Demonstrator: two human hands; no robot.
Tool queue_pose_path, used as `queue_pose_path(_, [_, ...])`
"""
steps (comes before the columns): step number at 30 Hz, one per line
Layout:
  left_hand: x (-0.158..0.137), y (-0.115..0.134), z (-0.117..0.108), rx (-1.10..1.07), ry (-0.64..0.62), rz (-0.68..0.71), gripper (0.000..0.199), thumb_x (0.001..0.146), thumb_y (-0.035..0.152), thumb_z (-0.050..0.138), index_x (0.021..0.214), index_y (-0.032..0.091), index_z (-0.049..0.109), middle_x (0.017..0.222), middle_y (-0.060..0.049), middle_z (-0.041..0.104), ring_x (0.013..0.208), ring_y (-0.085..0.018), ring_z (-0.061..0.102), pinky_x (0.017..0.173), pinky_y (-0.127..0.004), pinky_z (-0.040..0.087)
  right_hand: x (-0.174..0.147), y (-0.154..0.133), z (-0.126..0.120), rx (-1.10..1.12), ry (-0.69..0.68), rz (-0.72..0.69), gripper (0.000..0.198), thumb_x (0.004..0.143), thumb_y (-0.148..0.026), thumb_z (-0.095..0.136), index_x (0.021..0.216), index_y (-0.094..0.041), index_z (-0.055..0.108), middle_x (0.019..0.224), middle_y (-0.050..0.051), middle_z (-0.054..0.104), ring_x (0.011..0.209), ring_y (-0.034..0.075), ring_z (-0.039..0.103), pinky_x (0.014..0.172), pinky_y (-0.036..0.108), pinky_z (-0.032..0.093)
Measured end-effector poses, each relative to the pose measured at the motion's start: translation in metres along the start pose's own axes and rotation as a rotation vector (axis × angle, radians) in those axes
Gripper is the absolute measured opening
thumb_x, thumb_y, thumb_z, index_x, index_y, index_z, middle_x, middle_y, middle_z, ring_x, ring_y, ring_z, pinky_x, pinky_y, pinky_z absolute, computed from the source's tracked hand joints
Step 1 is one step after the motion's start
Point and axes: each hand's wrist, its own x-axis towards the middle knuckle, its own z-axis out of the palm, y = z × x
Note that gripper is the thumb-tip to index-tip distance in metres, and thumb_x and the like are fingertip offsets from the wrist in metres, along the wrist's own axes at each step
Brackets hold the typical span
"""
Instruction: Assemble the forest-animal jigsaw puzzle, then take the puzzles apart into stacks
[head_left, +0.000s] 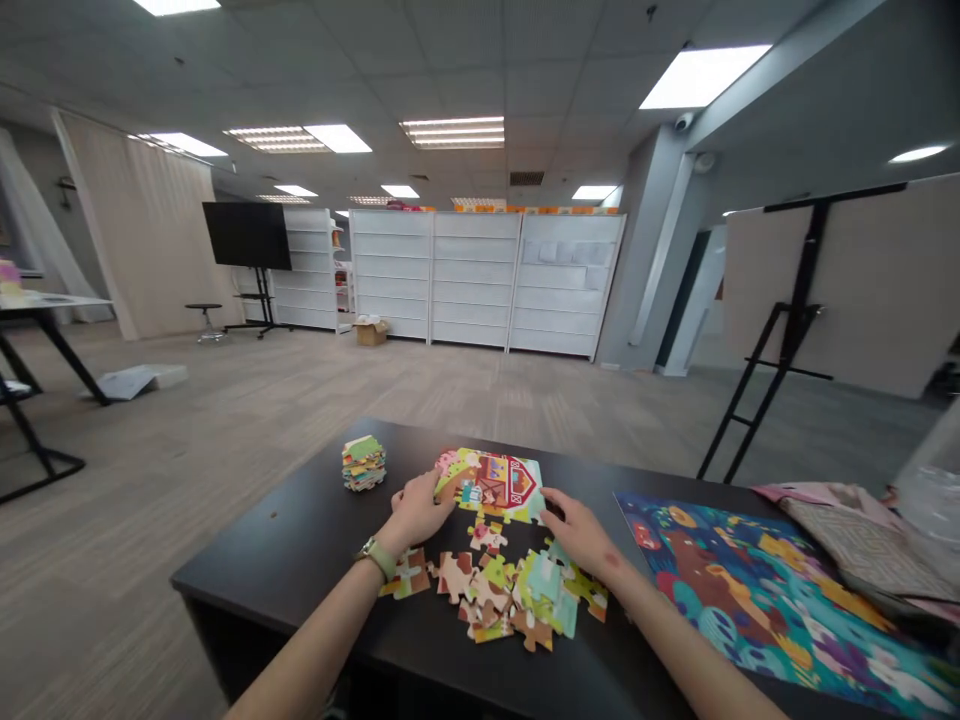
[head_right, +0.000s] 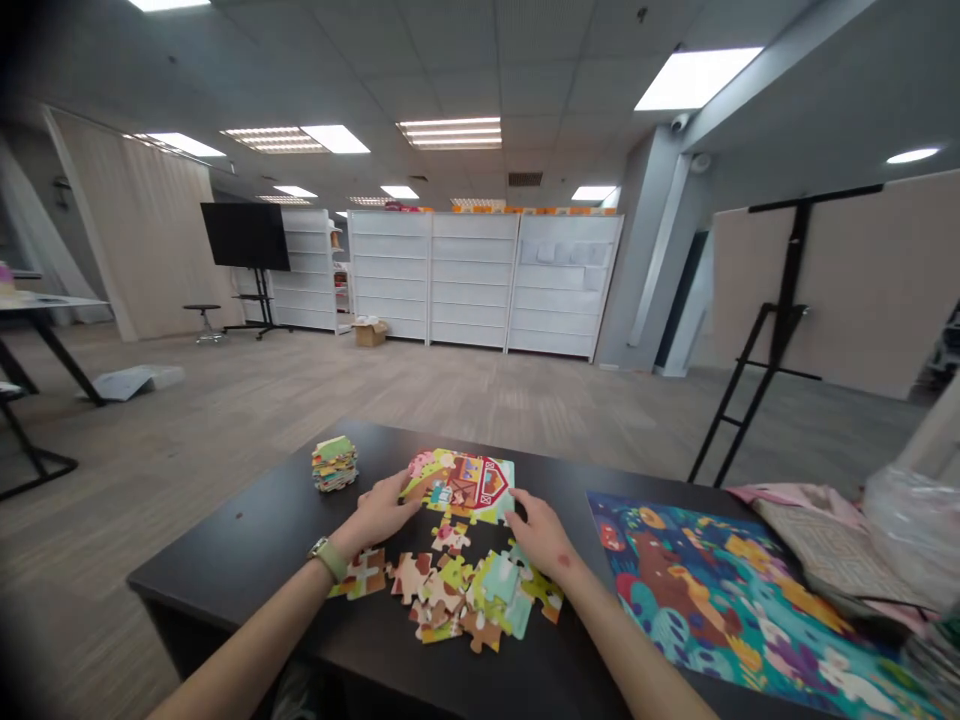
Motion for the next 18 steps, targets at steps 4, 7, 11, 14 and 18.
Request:
queue_pose_path(4, [0.010, -0.001, 0.006, -0.208, -0.007, -0.020, 0.046, 0.079, 0.026, 0.069, 0.124, 0.016, 0.060, 0.131, -0.015, 0.063, 0.126, -0.031, 0.054, 0.106, -0.039, 0.039, 0.002, -0.002, 0.007, 0.221, 0.012, 0.042, 0.041, 0.077, -0.029, 0.058, 0.116, -0.019, 0.065, 0.127, 0.010, 0.068, 0.119, 0.024, 0.062, 0.103, 0.037, 0.046])
queue_pose_path(7, [0.010, -0.002, 0.009, -0.356, 0.002, -0.058, 0.044, 0.083, 0.023, 0.066, 0.125, 0.013, 0.059, 0.129, -0.016, 0.062, 0.118, -0.026, 0.060, 0.098, -0.032, 0.047, 0.002, -0.001, 0.009, 0.399, 0.019, 0.125, 0.041, 0.080, -0.032, 0.056, 0.118, -0.020, 0.061, 0.129, 0.011, 0.065, 0.107, 0.022, 0.068, 0.084, 0.032, 0.056])
queue_pose_path(11, [0.010, -0.001, 0.011, -0.490, -0.029, -0.151, 0.046, 0.080, 0.025, 0.071, 0.123, 0.014, 0.059, 0.123, -0.015, 0.061, 0.100, -0.022, 0.066, 0.081, -0.029, 0.055, 0.004, -0.001, 0.011, 0.577, 0.033, 0.235, 0.034, 0.080, -0.032, 0.059, 0.112, -0.022, 0.061, 0.113, 0.009, 0.070, 0.089, 0.018, 0.071, 0.071, 0.028, 0.058])
queue_pose_path(14, [0.016, 0.003, 0.011, -0.539, -0.058, -0.208, 0.042, 0.077, 0.025, 0.075, 0.116, 0.016, 0.060, 0.117, -0.012, 0.062, 0.093, -0.020, 0.067, 0.072, -0.025, 0.055, 0.007, -0.003, 0.011, 0.662, 0.045, 0.299, 0.032, 0.081, -0.032, 0.062, 0.112, -0.023, 0.061, 0.093, 0.005, 0.071, 0.074, 0.015, 0.069, 0.064, 0.027, 0.058])
queue_pose_path(18, [0.027, 0.007, 0.010, -0.548, -0.067, -0.223, 0.041, 0.070, 0.020, 0.079, 0.107, 0.016, 0.062, 0.102, -0.008, 0.066, 0.088, -0.019, 0.065, 0.070, -0.024, 0.053, 0.011, -0.007, 0.007, 0.717, 0.018, 0.351, 0.028, 0.079, -0.028, 0.065, 0.106, -0.021, 0.064, 0.073, 0.000, 0.066, 0.062, 0.013, 0.062, 0.058, 0.027, 0.057])
